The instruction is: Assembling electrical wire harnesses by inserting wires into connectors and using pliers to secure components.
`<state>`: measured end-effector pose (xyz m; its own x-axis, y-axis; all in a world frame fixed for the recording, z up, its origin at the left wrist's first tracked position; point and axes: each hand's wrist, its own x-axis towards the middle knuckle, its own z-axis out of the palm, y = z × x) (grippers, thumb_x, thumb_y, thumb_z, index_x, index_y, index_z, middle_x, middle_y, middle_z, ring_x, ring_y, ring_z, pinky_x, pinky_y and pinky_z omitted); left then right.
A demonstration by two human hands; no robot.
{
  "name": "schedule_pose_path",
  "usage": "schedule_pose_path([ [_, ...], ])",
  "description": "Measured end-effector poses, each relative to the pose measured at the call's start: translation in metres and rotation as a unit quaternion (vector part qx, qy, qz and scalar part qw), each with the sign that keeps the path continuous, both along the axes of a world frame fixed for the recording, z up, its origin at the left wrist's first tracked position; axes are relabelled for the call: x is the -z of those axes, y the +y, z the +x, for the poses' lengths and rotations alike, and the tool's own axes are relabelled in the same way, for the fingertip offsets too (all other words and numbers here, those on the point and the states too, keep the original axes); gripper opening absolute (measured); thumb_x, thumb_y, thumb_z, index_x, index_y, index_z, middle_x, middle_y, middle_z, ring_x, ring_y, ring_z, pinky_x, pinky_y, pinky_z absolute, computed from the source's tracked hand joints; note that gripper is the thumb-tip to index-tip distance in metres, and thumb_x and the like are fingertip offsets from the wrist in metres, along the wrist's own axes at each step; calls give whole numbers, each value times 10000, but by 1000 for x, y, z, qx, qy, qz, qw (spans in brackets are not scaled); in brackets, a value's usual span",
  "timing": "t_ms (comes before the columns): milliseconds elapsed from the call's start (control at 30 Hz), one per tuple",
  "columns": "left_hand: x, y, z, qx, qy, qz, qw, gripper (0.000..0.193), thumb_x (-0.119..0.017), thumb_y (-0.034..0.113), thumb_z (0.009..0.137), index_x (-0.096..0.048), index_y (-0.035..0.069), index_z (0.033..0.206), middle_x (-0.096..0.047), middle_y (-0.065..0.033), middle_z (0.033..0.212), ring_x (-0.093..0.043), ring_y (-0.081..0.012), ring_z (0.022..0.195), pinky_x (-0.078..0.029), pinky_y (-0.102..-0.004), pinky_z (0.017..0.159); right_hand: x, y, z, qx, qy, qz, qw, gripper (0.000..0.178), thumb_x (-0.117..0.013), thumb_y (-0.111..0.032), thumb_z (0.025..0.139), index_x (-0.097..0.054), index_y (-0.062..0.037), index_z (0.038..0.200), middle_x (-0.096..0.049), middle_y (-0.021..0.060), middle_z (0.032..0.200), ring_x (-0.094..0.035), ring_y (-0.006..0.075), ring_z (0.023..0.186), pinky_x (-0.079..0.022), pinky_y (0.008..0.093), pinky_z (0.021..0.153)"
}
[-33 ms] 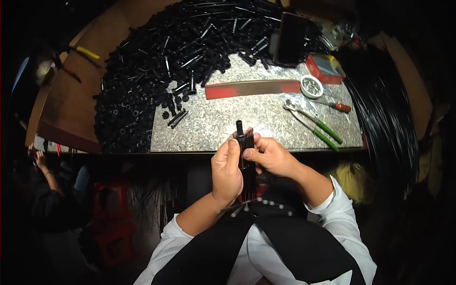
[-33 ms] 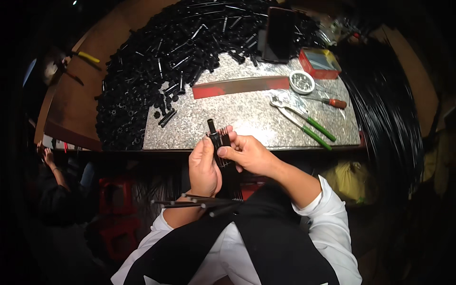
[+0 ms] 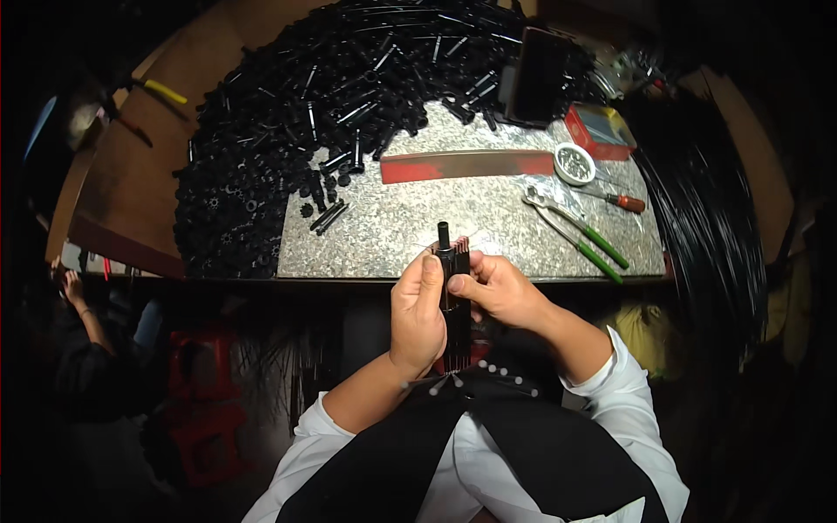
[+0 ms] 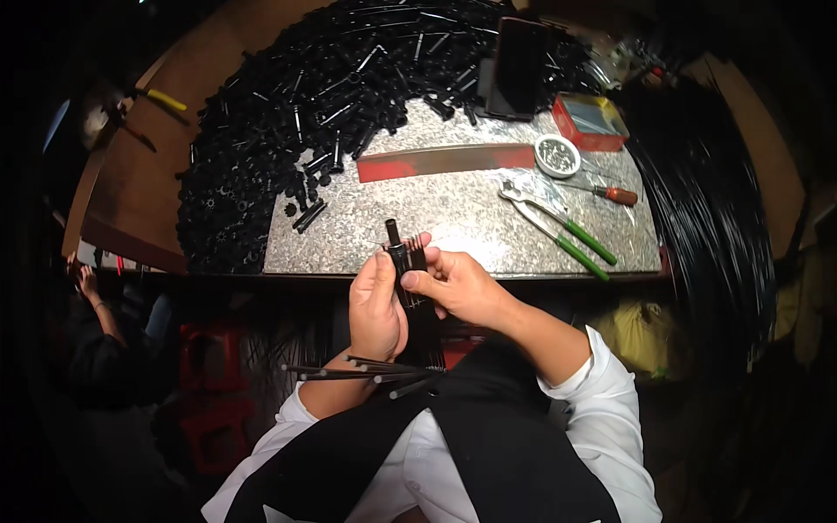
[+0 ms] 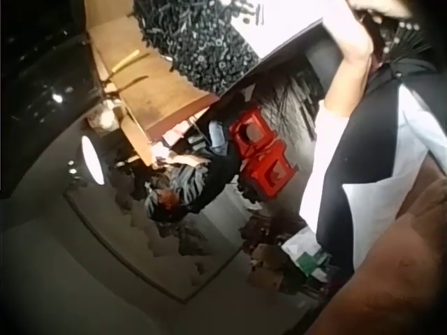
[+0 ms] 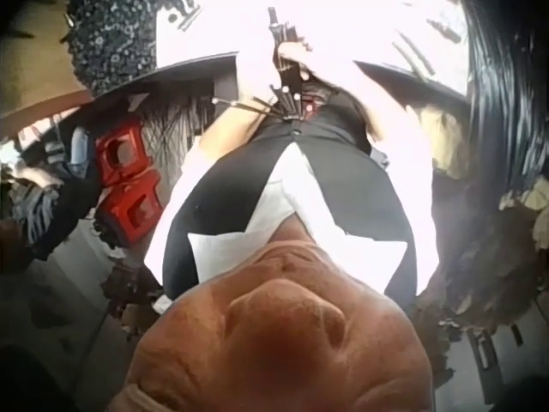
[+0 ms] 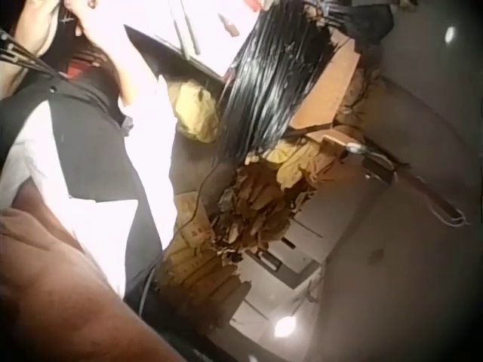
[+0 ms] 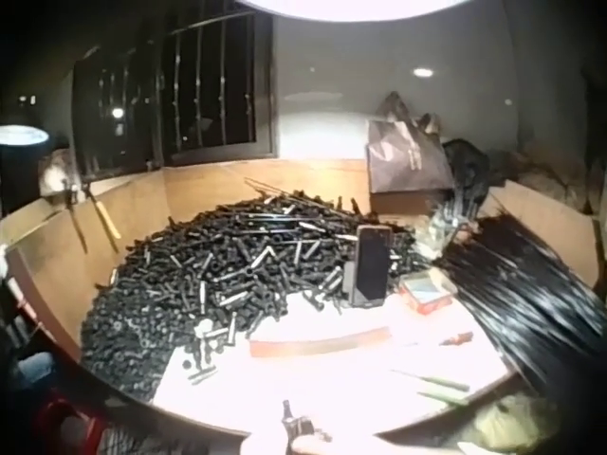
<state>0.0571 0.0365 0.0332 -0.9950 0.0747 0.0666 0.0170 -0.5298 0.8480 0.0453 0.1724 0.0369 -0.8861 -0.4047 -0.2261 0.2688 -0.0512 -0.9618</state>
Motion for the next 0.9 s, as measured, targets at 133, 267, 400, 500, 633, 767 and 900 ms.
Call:
schedule_pose_path([
  [133, -1, -19, -7, 143, -62, 81, 984, 316, -350, 260, 1035, -466, 5, 1181, -594, -87, 1011, -602, -157, 899, -501, -304, 831, -21, 6, -7, -86, -12, 73, 994, 269, -679, -279, 880, -618, -19, 912, -585, -10, 739, -535, 61, 624, -455, 223, 557],
  [267, -1, -29, -17, 198, -45, 147, 968, 295, -380, 253, 1026, -466, 12, 1173, -585, -121, 1052, -585, -187, 1017, -462, -336, 917, -56, 46, -43, -280, 216, 357, 865, 241, -713, -222, 816, -623, -13, 895, -653, 136, 799, -638, 274, 766, -486, 369, 707],
  [400, 8, -33, -22, 254, -49, 219, 941, 384, -400, 261, 1019, -432, -4, 1294, -577, -117, 1088, -585, -174, 971, -465, -301, 864, -80, 49, -124, -58, 400, 462, 789, 124, -690, -49, 786, -614, 6, 866, -637, 134, 759, -630, 205, 705, -484, 339, 629],
  [500, 9, -29, -26, 281, -51, 228, 931, 440, -397, 262, 1021, -400, -11, 1366, -579, -99, 1084, -580, -156, 928, -466, -290, 825, -65, 50, -192, 62, 511, 561, 648, 86, -639, -45, 797, -567, 3, 798, -622, 173, 773, -625, 334, 740, -481, 399, 649],
  [633, 10, -29, -26, 268, -71, 228, 934, 444, -391, 263, 1024, -420, -19, 1365, -590, -89, 1065, -581, -146, 905, -466, -282, 803, -18, 38, -256, 42, 524, 575, 627, 140, -646, -90, 803, -535, -8, 825, -619, 187, 829, -605, 385, 834, -477, 447, 715],
  [767, 6, -28, -22, 236, -53, 176, 954, 448, -390, 277, 1027, -428, -24, 1357, -602, -86, 1049, -583, -139, 902, -474, -275, 793, 6, 27, -270, 39, 471, 637, 609, 201, -660, -94, 806, -556, 0, 950, -621, 204, 856, -600, 399, 851, -490, 440, 740],
  [900, 2, -25, -16, 206, -43, 137, 968, 464, -384, 302, 1028, -437, -30, 1347, -613, -85, 1042, -584, -129, 907, -490, -269, 786, -14, 30, -236, 80, 501, 500, 702, 415, -645, -72, 821, -520, -4, 1211, -630, 177, 850, -638, 329, 786, -514, 397, 753],
])
